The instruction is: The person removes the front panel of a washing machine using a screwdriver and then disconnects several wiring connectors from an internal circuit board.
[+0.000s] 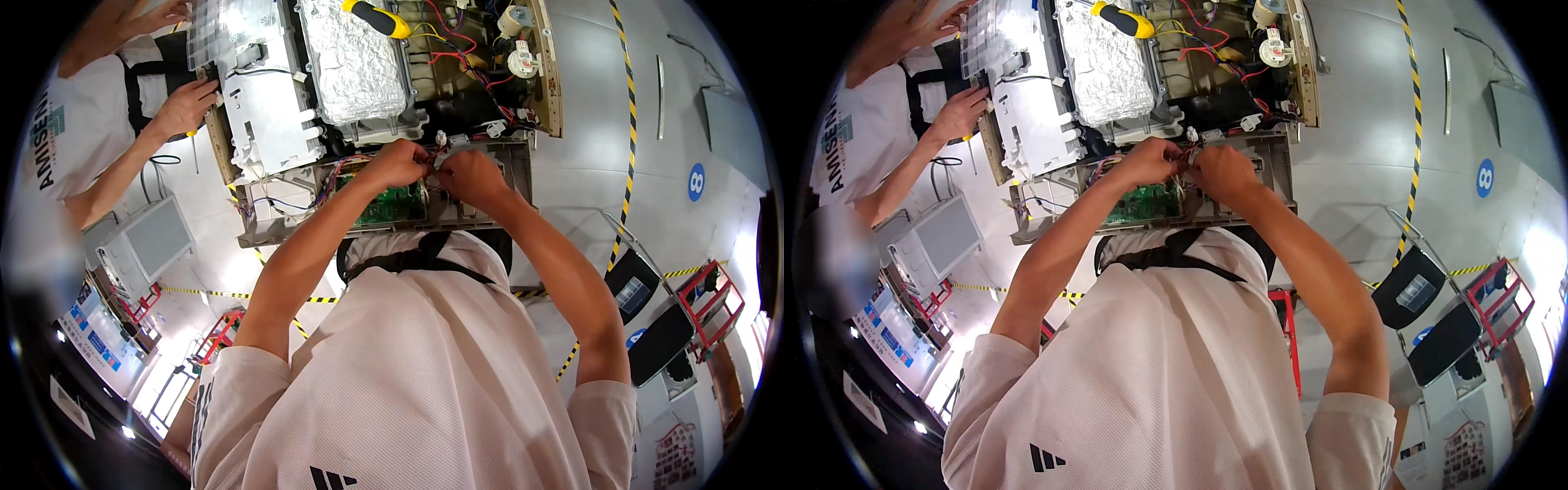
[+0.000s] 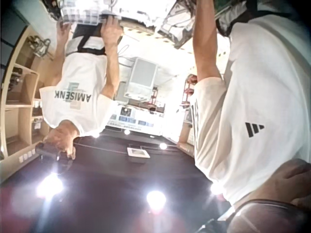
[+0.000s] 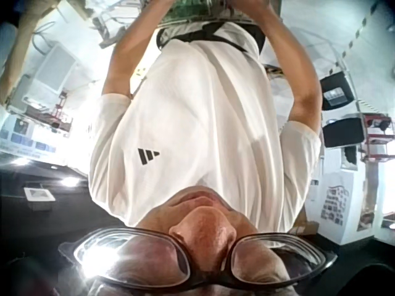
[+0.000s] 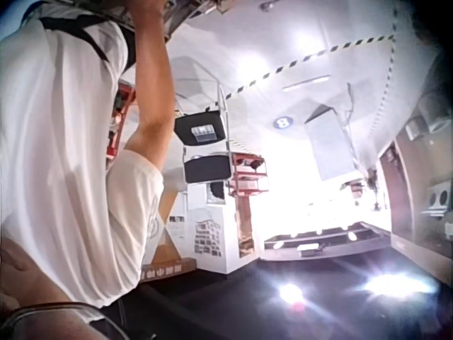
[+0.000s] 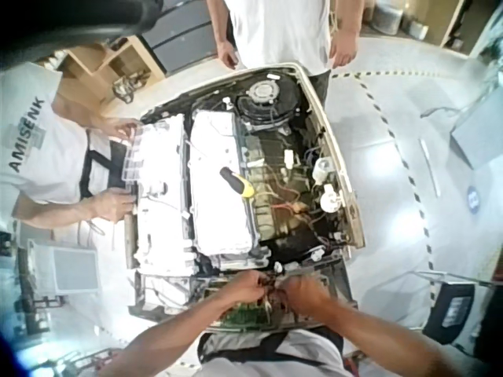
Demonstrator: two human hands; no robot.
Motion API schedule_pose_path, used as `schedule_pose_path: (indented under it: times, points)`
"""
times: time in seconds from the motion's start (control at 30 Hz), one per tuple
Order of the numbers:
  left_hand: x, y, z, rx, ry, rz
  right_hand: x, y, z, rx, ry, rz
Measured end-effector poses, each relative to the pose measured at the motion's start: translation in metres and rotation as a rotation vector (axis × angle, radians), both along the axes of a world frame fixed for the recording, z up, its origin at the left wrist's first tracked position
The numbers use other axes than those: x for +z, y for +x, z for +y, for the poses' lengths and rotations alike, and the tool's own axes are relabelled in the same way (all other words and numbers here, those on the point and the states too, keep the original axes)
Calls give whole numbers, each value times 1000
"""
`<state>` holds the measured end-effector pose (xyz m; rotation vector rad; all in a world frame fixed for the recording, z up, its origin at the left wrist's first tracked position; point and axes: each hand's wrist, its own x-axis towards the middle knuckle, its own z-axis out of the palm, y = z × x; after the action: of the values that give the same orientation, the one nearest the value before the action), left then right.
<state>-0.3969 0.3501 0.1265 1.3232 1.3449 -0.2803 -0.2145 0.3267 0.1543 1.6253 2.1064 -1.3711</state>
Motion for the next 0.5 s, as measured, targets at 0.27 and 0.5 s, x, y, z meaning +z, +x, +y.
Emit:
schedule_pose_path:
  times: [0.27,0.5]
  points:
    - [2,1,0,-58,72,0,17,-25,5,-41,-14,-294]
    - [16,2,2,-261,359,9,12,-27,13,-212,-260,-289]
